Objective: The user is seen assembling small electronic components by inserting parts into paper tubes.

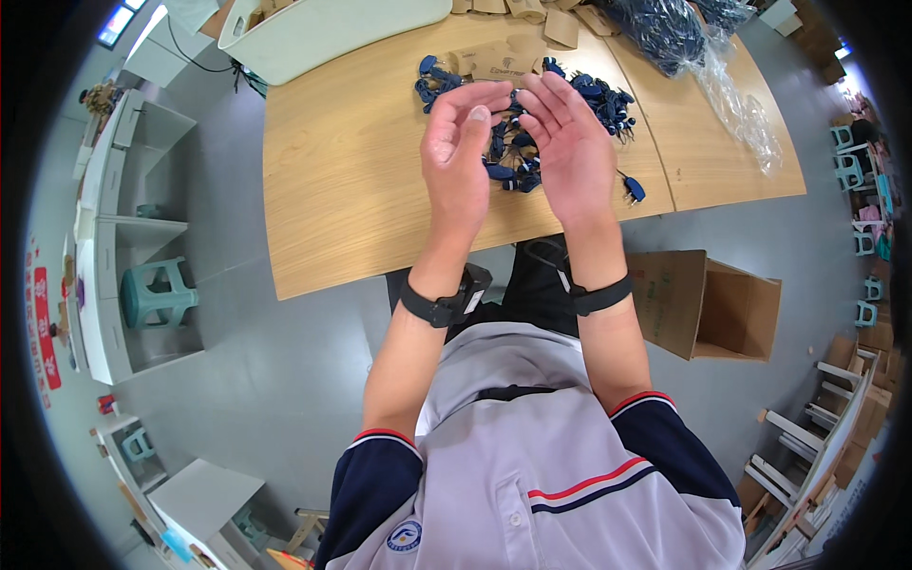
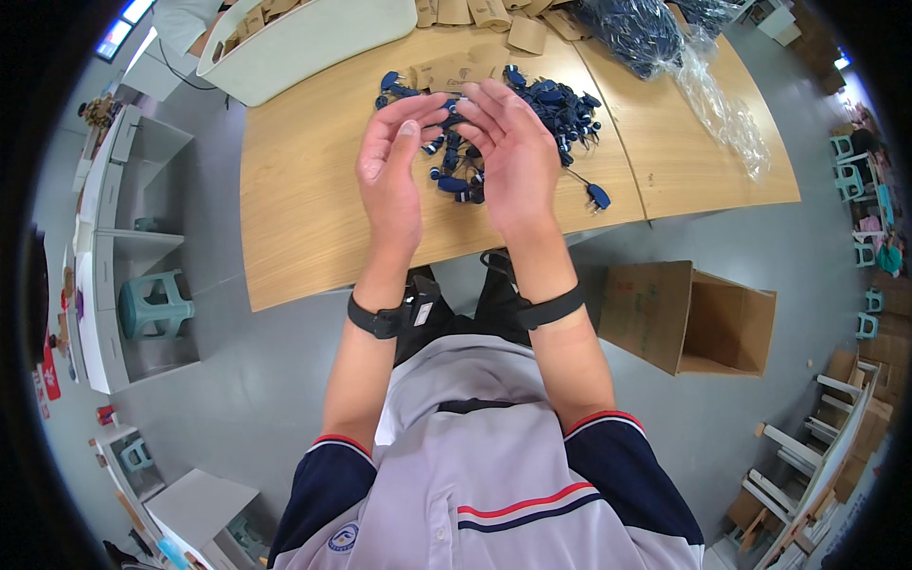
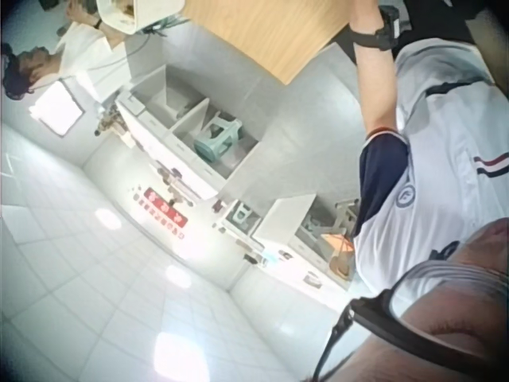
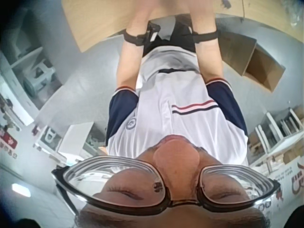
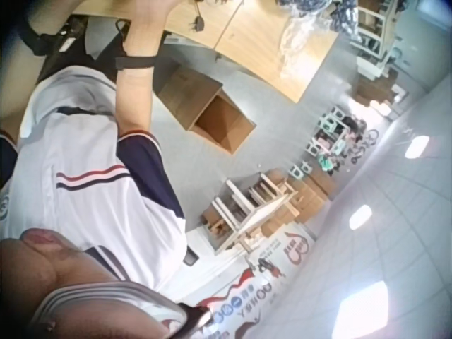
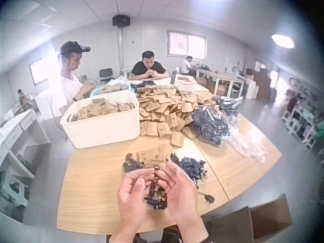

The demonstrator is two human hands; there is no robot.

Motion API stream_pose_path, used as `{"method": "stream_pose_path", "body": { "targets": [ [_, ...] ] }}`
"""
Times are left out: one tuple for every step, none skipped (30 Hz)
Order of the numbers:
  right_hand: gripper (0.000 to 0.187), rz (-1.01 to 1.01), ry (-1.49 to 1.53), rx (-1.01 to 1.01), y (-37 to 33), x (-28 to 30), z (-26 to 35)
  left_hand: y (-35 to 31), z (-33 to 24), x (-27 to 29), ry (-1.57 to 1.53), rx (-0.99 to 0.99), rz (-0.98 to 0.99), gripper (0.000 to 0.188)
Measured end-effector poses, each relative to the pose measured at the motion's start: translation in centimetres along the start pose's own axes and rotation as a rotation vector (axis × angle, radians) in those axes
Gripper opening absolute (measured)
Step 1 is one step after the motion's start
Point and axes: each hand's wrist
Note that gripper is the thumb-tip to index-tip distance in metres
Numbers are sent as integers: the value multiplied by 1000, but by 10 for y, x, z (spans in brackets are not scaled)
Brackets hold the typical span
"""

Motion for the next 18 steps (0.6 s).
{"method": "stream_pose_path", "body": {
  "targets": [
    [36, -5, -6, 1, 3, 7, 6, -2, 0, 3, -6, 5, 0, 22],
    [35, -22, 167, -64, 7, 13, 11, -6, 0, 8, 36, 49, 57, 19],
    [34, -40, 341, -125, 10, 20, 19, -11, -1, 10, 77, 92, 116, 16],
    [31, 31, 514, -219, 14, 28, 27, -20, -2, 14, 27, 213, 219, 15],
    [31, 27, 510, -219, 15, 36, 33, -32, 1, 14, 23, 217, 218, 15],
    [30, 81, 593, -247, 14, 38, 39, -47, 6, 12, 73, 228, 350, 20],
    [29, 139, 678, -281, 14, 37, 43, -60, 8, 10, 126, 236, 477, 25],
    [28, 155, 728, -292, 14, 35, 47, -71, 10, 6, 142, 182, 546, 34],
    [28, 153, 728, -298, 12, 31, 49, -79, 9, 0, 160, 127, 616, 44],
    [28, 191, 769, -299, 9, 27, 51, -83, 8, -3, 186, 141, 699, 50],
    [28, 230, 810, -300, 7, 23, 52, -86, 7, -6, 213, 155, 782, 57],
    [29, 238, 845, -314, 5, 20, 55, -86, 9, -12, 205, 143, 801, 59],
    [29, 238, 843, -313, 5, 18, 56, -85, 10, -13, 202, 143, 801, 59],
    [30, 252, 841, -312, 4, 17, 58, -82, 11, -13, 106, 270, 874, 53],
    [30, 264, 839, -309, 3, 18, 60, -81, 11, -14, 7, 399, 944, 48],
    [30, 263, 837, -306, 2, 17, 60, -84, 15, -16, 3, 399, 948, 48],
    [31, 269, 729, -246, 1, 16, 59, -90, 22, -17, -39, 430, 944, 46],
    [32, 273, 621, -185, 0, 16, 58, -94, 25, -19, -81, 462, 941, 44]
  ]
}}
Point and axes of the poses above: each hand's wrist, its own y-axis towards the middle knuckle, its own x-axis out of the back of the hand, z = x × y, and after that the axes turned 9 degrees about y, right-handed
